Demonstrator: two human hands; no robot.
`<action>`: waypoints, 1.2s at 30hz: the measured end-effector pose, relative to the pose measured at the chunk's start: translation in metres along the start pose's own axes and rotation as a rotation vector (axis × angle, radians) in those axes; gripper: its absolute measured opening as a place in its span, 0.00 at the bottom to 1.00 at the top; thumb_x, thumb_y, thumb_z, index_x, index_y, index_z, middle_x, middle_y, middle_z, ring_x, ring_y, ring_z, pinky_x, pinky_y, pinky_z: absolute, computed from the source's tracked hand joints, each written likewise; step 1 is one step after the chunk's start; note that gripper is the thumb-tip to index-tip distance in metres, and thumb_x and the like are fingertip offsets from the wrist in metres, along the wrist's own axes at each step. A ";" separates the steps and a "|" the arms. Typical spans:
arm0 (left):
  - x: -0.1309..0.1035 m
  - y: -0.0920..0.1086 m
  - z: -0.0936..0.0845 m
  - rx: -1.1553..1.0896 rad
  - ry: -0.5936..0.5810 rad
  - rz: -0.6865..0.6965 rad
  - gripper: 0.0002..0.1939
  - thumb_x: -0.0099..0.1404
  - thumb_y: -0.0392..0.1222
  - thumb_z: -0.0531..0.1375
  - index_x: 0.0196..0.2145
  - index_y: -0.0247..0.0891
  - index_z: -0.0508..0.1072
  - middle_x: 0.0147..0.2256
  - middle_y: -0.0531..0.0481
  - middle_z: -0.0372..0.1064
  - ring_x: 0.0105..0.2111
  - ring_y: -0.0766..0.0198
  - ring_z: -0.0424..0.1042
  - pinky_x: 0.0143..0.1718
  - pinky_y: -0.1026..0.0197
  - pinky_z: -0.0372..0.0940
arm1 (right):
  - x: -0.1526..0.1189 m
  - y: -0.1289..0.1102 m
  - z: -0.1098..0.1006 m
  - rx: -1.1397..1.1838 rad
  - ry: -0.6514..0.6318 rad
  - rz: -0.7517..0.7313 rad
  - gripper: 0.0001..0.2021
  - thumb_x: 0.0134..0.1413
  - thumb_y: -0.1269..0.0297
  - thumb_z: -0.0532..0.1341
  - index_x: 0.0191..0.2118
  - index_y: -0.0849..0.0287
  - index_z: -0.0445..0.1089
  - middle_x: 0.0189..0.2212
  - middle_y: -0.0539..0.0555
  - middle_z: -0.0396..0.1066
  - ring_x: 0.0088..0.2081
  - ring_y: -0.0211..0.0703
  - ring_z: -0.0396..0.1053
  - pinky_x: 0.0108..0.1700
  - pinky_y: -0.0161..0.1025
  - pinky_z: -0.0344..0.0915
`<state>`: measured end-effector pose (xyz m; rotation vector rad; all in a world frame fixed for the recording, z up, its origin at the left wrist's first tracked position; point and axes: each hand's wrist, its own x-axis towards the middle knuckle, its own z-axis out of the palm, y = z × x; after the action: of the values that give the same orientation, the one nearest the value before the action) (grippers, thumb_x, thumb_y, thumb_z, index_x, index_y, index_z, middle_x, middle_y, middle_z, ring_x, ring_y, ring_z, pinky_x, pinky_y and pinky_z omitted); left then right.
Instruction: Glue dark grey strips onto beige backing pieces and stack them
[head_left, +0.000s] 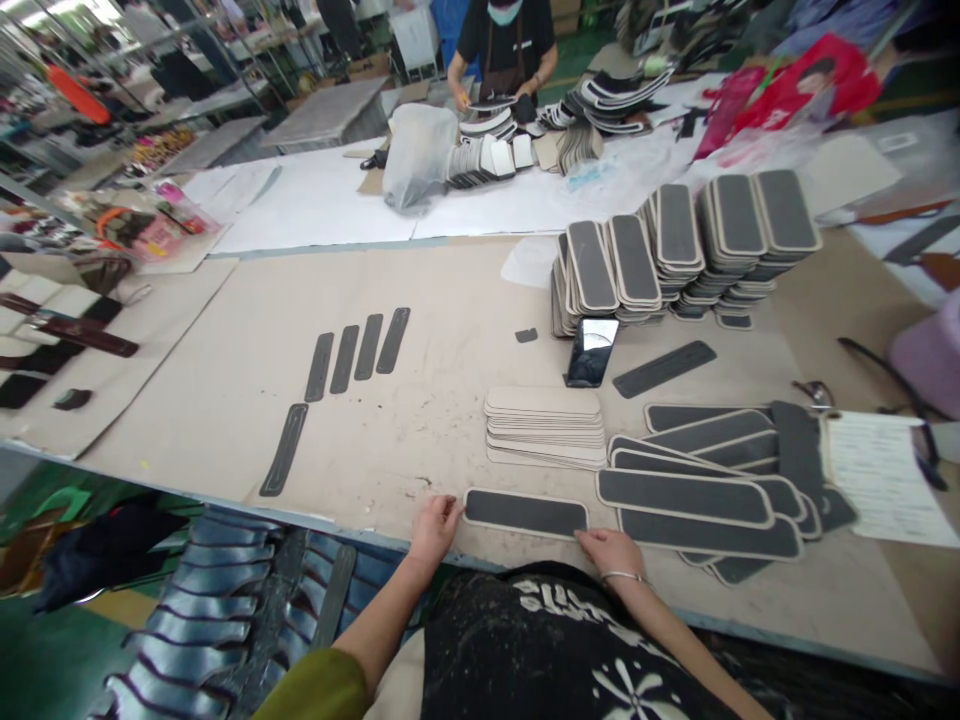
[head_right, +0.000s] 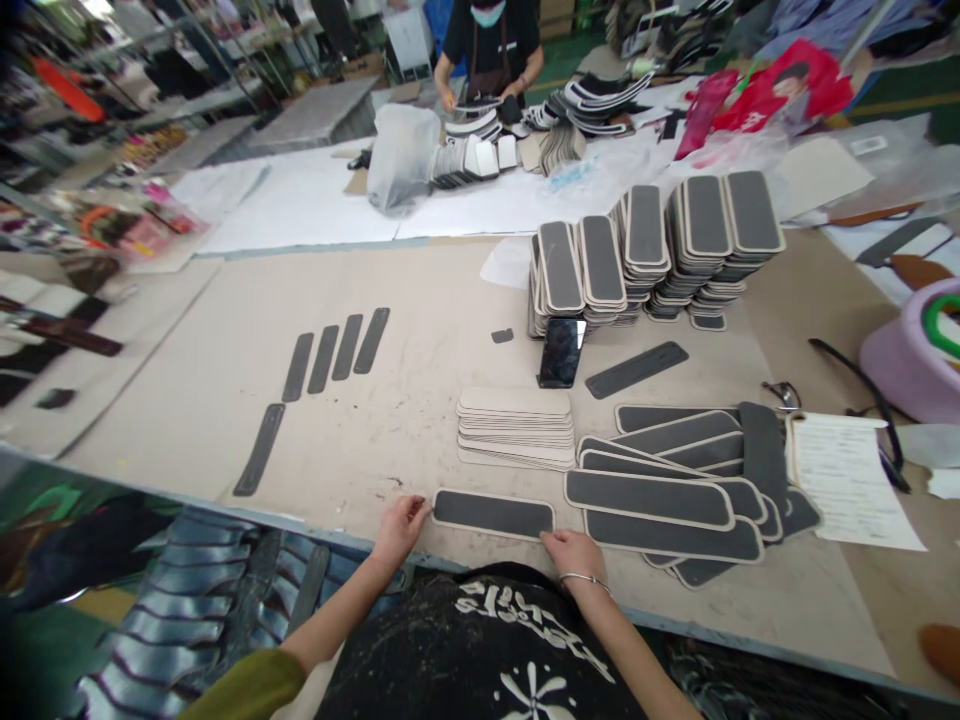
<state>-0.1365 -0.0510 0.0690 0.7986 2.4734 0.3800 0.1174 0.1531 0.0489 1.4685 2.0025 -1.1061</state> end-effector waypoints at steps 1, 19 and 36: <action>-0.001 0.001 0.002 0.001 -0.011 -0.013 0.11 0.61 0.44 0.57 0.39 0.37 0.70 0.36 0.47 0.70 0.35 0.65 0.69 0.41 0.64 0.62 | 0.000 0.000 0.000 0.002 0.000 -0.002 0.19 0.48 0.47 0.53 0.23 0.52 0.74 0.23 0.50 0.73 0.29 0.43 0.68 0.27 0.34 0.55; 0.015 0.017 0.007 0.073 -0.122 -0.150 0.08 0.59 0.42 0.57 0.32 0.36 0.73 0.31 0.48 0.74 0.33 0.65 0.70 0.34 0.67 0.57 | -0.001 -0.003 -0.002 -0.016 0.009 0.004 0.18 0.48 0.48 0.53 0.26 0.52 0.75 0.25 0.51 0.74 0.31 0.44 0.69 0.29 0.34 0.57; 0.018 0.017 0.006 0.072 -0.131 -0.180 0.06 0.58 0.42 0.56 0.31 0.37 0.70 0.28 0.50 0.73 0.30 0.64 0.70 0.31 0.66 0.57 | -0.004 -0.009 -0.003 0.057 0.030 0.025 0.17 0.49 0.51 0.54 0.24 0.54 0.74 0.22 0.50 0.73 0.28 0.39 0.67 0.27 0.32 0.54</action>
<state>-0.1379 -0.0263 0.0636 0.6015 2.4226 0.1694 0.1113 0.1517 0.0568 1.5433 1.9821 -1.1458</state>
